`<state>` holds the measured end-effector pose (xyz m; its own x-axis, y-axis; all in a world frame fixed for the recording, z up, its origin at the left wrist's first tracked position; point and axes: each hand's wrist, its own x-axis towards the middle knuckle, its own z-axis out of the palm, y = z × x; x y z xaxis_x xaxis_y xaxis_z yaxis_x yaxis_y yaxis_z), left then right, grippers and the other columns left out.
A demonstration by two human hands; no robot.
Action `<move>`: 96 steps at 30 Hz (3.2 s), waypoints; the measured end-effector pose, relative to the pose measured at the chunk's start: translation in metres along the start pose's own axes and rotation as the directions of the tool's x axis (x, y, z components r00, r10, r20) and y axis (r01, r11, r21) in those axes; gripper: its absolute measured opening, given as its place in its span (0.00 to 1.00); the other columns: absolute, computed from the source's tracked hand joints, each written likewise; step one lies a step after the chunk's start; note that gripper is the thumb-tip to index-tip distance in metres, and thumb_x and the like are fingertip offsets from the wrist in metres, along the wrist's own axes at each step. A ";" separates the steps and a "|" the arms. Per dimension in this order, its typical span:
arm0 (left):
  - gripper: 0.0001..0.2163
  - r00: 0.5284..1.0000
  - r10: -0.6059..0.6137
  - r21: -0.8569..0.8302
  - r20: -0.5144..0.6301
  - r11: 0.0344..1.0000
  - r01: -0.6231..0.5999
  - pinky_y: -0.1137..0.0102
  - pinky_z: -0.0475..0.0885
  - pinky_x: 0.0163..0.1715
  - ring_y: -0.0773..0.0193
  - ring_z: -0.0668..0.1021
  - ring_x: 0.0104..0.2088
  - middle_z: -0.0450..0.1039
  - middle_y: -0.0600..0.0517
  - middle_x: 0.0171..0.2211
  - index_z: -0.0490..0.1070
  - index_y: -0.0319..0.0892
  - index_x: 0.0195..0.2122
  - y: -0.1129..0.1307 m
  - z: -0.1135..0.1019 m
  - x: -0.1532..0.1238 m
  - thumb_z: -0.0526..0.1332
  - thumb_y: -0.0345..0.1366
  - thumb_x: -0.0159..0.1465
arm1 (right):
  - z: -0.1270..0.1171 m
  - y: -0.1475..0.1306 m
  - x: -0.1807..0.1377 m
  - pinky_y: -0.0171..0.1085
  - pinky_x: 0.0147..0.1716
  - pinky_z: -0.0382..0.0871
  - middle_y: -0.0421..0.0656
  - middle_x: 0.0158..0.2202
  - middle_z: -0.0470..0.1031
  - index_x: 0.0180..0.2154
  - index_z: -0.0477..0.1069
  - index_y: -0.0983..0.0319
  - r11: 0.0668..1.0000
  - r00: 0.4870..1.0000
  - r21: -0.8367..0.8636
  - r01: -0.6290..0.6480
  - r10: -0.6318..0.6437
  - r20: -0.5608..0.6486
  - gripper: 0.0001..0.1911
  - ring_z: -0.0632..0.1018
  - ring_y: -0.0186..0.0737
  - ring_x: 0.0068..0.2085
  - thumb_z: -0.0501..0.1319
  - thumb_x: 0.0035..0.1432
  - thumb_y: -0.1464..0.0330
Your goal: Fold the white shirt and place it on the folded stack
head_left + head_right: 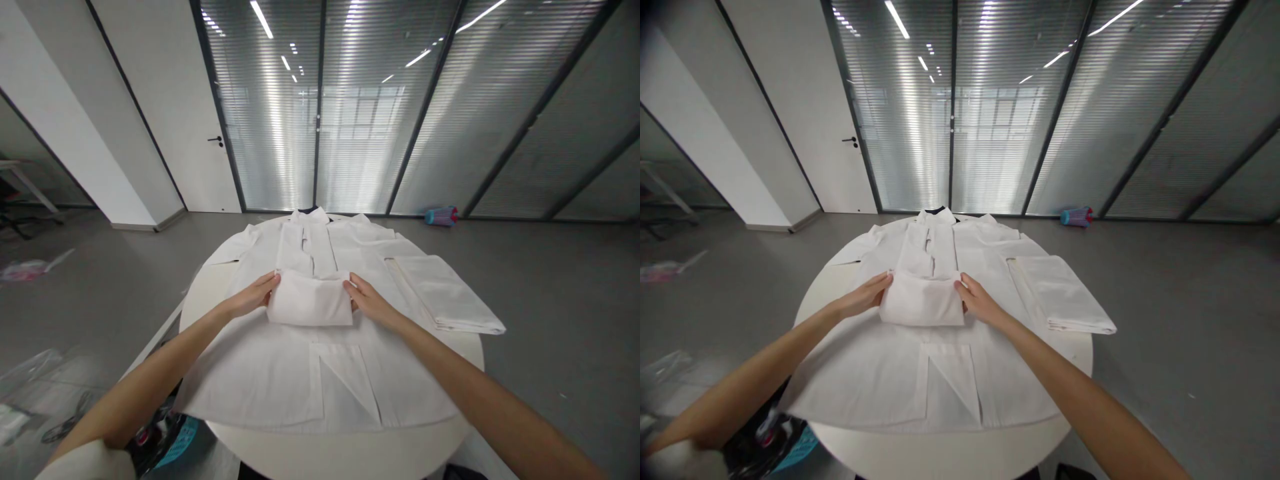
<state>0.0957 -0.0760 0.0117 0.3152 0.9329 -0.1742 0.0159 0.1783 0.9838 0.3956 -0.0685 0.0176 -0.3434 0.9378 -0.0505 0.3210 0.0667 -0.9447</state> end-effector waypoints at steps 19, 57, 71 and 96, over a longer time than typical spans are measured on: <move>0.24 0.988 -0.140 -0.195 0.071 0.969 0.151 0.70 0.74 0.38 0.59 0.81 0.37 0.80 0.46 0.39 0.76 0.39 0.45 -0.029 -0.006 -0.021 0.73 0.52 0.55 | -0.011 0.035 -0.002 0.43 0.44 0.74 0.46 0.38 0.80 0.45 0.71 0.63 0.960 0.972 0.217 -0.178 0.137 0.189 0.24 0.80 0.44 0.40 0.71 0.49 0.57; 0.24 0.825 0.477 0.692 -0.303 0.706 -0.155 0.56 0.76 0.50 0.55 0.79 0.51 0.66 0.41 0.57 0.61 0.46 0.61 -0.018 0.011 -0.003 0.62 0.32 0.64 | 0.029 0.005 -0.005 0.49 0.56 0.65 0.56 0.61 0.66 0.63 0.65 0.62 0.454 0.892 -0.876 0.165 -0.447 -0.063 0.24 0.72 0.53 0.58 0.51 0.69 0.65; 0.28 0.921 0.291 0.940 0.258 0.145 -0.309 0.51 0.49 0.69 0.52 0.52 0.72 0.49 0.44 0.72 0.55 0.43 0.70 -0.053 0.018 0.028 0.45 0.50 0.74 | 0.059 0.037 0.024 0.53 0.70 0.39 0.54 0.72 0.47 0.70 0.51 0.70 0.502 0.968 -0.835 0.226 -0.212 0.135 0.43 0.50 0.50 0.72 0.37 0.70 0.45; 0.13 0.758 0.530 0.742 -0.379 0.664 -0.093 0.70 0.70 0.32 0.64 0.75 0.29 0.71 0.53 0.32 0.72 0.43 0.46 -0.042 -0.012 0.056 0.64 0.34 0.59 | 0.016 0.042 0.055 0.39 0.42 0.61 0.45 0.42 0.78 0.44 0.71 0.60 0.587 0.952 -0.802 -0.112 -0.169 -0.257 0.07 0.76 0.44 0.44 0.57 0.68 0.65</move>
<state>0.1015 -0.0271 -0.0398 -0.1127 0.9205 0.3741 0.6850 -0.2008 0.7003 0.3758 -0.0193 -0.0300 -0.1546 0.9686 0.1945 0.9346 0.2072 -0.2890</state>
